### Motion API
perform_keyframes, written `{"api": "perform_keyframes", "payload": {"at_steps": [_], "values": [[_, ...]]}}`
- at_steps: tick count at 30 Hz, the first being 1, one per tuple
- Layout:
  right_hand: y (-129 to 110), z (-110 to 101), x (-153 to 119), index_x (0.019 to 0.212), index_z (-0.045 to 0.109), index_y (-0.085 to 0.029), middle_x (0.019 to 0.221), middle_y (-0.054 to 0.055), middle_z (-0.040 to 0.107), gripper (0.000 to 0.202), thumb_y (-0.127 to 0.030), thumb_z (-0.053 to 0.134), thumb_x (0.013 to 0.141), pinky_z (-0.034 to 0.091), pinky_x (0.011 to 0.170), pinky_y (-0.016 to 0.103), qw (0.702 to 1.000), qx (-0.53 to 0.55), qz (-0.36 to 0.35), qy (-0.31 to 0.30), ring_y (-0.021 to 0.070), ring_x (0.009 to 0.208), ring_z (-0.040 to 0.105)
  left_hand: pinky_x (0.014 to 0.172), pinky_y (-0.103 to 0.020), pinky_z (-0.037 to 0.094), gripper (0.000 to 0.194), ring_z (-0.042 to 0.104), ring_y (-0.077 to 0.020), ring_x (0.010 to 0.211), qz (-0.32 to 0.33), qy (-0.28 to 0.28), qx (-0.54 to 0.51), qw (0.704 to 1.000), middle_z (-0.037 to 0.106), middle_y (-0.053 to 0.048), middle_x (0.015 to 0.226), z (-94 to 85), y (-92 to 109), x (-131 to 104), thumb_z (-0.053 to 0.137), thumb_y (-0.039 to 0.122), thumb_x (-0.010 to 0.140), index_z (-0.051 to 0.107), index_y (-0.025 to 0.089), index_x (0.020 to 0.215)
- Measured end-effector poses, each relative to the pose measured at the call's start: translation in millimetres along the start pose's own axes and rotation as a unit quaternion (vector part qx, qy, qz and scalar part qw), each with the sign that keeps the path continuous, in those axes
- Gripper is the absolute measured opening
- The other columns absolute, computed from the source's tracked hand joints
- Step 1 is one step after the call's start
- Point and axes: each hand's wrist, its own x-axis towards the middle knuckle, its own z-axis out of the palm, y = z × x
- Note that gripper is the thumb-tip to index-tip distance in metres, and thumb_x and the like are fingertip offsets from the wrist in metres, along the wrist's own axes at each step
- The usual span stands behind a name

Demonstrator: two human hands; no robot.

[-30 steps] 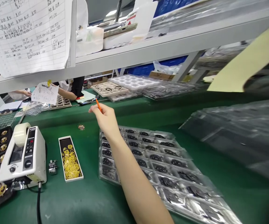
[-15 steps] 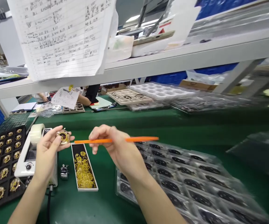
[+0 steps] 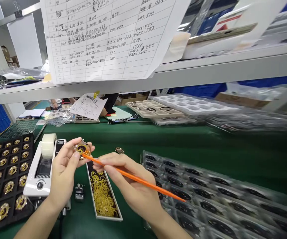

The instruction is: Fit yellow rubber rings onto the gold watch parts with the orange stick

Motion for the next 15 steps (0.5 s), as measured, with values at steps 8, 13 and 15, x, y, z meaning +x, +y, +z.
{"api": "perform_keyframes", "payload": {"at_steps": [8,13,15], "values": [[6.3,-21.5,12.0,0.110,0.067,-0.024,0.098,0.009,0.075,0.033,-0.004,0.056,0.087,0.059,0.074,0.032,0.938,-0.170,-0.245,-0.179,0.0215,0.091,0.070,0.080,-0.035,0.060,0.033,0.071,-0.0289,0.101,-0.074,-0.002,-0.041,0.996,0.075,-0.010,0.103,-2.8,7.2,4.4,0.067,0.028,0.084,0.064,0.019,0.116],[0.7,-14.2,5.6,0.107,0.069,-0.027,0.084,0.004,0.075,0.031,-0.006,0.061,0.085,0.060,0.070,0.029,0.969,-0.128,-0.197,-0.081,0.0182,0.076,0.071,0.084,-0.036,0.060,0.033,0.070,-0.0273,0.102,-0.060,-0.010,-0.022,0.998,0.074,-0.009,0.104,-0.6,2.1,4.2,0.066,0.029,0.085,0.063,0.019,0.117],[1.3,-9.6,1.8,0.102,0.069,-0.028,0.079,0.002,0.074,0.030,-0.005,0.062,0.084,0.059,0.065,0.028,0.981,-0.118,-0.152,0.007,0.0169,0.070,0.070,0.085,-0.035,0.059,0.032,0.070,-0.0252,0.102,-0.044,-0.017,-0.009,0.999,0.074,-0.008,0.104,2.5,-0.7,0.8,0.065,0.030,0.087,0.063,0.020,0.117]]}}
